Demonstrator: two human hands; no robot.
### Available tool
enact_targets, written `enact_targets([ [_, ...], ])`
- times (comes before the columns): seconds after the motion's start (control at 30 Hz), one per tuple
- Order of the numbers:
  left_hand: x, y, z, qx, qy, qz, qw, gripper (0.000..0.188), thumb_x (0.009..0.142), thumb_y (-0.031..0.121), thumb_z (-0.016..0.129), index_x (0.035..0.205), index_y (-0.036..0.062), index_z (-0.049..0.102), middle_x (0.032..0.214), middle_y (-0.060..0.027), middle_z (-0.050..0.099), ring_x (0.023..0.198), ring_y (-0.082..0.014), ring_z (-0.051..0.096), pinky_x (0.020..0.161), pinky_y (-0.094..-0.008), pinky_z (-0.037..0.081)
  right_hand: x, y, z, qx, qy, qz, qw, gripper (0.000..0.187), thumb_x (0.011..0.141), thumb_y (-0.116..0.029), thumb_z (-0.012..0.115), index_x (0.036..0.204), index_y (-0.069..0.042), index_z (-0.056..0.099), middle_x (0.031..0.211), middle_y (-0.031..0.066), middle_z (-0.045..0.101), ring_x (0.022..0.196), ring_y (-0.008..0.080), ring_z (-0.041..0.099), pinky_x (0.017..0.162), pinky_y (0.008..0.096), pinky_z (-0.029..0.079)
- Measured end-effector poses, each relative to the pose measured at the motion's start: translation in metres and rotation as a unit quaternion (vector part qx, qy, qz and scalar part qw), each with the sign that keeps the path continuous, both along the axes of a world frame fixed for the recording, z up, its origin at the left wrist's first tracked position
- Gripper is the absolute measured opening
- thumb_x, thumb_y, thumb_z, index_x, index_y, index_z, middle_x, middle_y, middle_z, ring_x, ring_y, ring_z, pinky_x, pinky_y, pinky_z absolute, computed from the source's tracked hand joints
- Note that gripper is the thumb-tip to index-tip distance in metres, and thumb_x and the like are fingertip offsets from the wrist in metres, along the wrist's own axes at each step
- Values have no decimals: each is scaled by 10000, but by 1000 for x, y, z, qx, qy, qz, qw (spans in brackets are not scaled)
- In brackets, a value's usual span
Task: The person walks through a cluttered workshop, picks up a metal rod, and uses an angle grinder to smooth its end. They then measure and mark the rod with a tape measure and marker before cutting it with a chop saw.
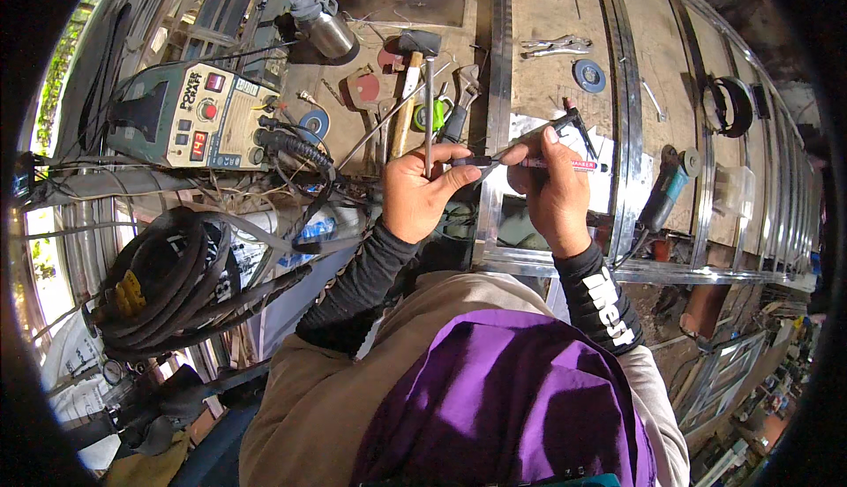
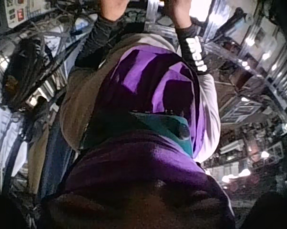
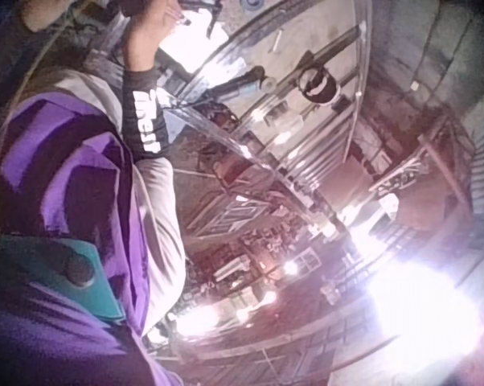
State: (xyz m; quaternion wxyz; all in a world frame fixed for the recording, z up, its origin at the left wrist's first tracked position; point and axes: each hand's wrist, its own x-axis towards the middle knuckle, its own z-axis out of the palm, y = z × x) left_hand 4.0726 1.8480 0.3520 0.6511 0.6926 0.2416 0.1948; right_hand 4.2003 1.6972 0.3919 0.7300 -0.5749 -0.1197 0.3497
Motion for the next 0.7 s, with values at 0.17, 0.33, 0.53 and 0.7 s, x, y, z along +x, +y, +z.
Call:
enact_targets([
  [0.17,2,-9,13,74,-20,-14,997,235,815,112,871,987,-4,760,752,23,657,617,-50,450,563,-237,387,1,0,-3,-33,-46,137,989,532,1087,-470,373,1277,-58,651,745,2,553,605,79,449,551,241,328],
  [0.33,-7,-8,-6,118,-77,-38,989,203,818,30,835,971,-43,724,896,-88,719,686,-117,608,618,-266,488,-27,2,-26,9,125,171,977,603,1072,-503,322,1436,-76,543,805,19,553,615,105,496,527,255,399],
  [0.53,-30,-17,-36,33,-27,-48,998,137,892,27,756,984,-54,694,881,-102,717,649,-132,634,603,-286,516,-42,3,-57,24,166,178,970,570,1060,-411,324,1396,-12,555,773,57,583,555,153,553,502,283,471],
  [0.7,-42,28,-96,166,176,14,970,431,819,243,875,1090,-32,682,1004,-121,698,932,-175,629,788,-350,517,-16,40,-131,-107,218,227,943,399,1039,-248,502,1273,64,588,914,165,731,796,280,752,622,354,612],
])
